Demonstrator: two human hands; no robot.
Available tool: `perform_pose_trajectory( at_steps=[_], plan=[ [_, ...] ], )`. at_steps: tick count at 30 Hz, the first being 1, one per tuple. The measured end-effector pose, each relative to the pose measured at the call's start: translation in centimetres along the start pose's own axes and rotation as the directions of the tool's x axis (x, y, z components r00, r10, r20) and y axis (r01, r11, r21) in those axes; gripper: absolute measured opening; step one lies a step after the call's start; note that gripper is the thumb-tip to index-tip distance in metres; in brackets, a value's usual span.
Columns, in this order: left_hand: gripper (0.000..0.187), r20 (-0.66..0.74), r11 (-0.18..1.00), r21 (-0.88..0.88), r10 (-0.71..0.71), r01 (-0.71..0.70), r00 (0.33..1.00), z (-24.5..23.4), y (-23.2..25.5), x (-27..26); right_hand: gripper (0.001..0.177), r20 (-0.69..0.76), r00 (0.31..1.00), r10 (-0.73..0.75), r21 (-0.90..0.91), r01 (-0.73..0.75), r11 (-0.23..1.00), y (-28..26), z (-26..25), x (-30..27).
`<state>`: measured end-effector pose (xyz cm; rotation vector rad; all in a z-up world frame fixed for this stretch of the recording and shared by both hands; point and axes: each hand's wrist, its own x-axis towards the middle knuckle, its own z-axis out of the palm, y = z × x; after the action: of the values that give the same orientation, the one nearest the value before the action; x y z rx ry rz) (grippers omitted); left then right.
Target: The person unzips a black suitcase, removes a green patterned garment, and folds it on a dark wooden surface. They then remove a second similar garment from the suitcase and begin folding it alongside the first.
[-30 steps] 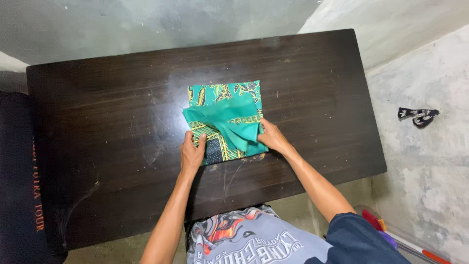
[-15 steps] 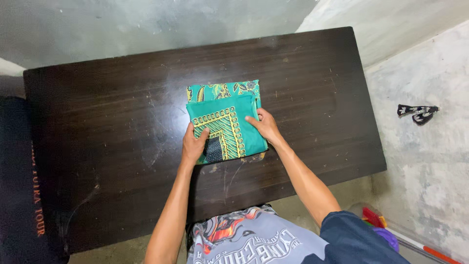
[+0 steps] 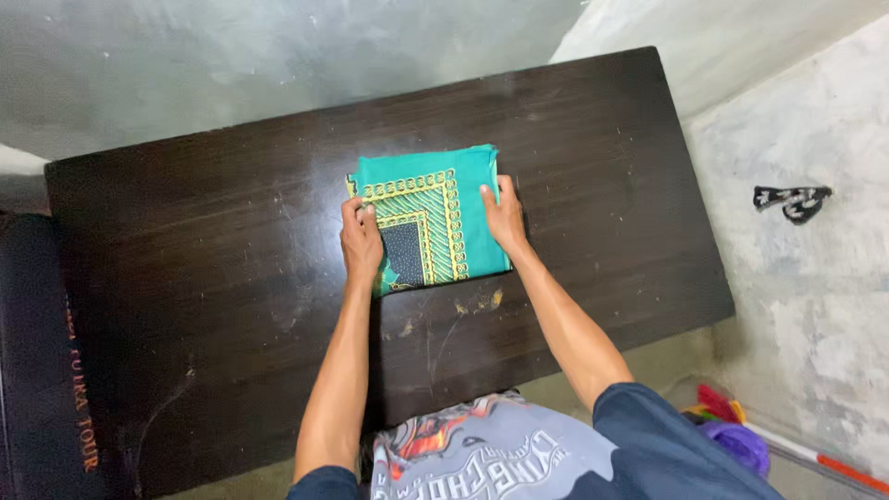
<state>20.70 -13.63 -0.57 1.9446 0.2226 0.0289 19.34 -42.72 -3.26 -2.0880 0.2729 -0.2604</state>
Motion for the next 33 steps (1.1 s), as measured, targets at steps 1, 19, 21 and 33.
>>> perform_pose_trajectory(
  at_steps=[1,19,21,33],
  plan=[
    [0.032,-0.04,0.999,-0.013,0.038,-0.039,0.998,-0.1,-0.3,-0.6,0.026,0.0,1.0,0.013,0.025,-0.013,1.0,-0.5,0.0,0.6],
    [0.06,0.072,0.775,0.546,0.336,-0.319,0.939,-0.3,2.8,-5.6,0.062,0.309,0.917,-0.252,-0.574,0.391,0.719,-8.7,1.0,-4.3],
    [0.066,0.161,0.734,0.578,0.326,-0.357,0.931,0.4,2.5,-6.6,0.069,0.416,0.885,-0.21,-0.553,0.429,0.714,-8.2,1.8,-6.1],
    [0.074,0.095,0.682,0.675,0.296,-0.28,0.95,1.6,1.2,-7.2,0.076,0.409,0.876,-0.256,-0.544,0.459,0.702,-6.3,2.2,-6.7]
  ],
)
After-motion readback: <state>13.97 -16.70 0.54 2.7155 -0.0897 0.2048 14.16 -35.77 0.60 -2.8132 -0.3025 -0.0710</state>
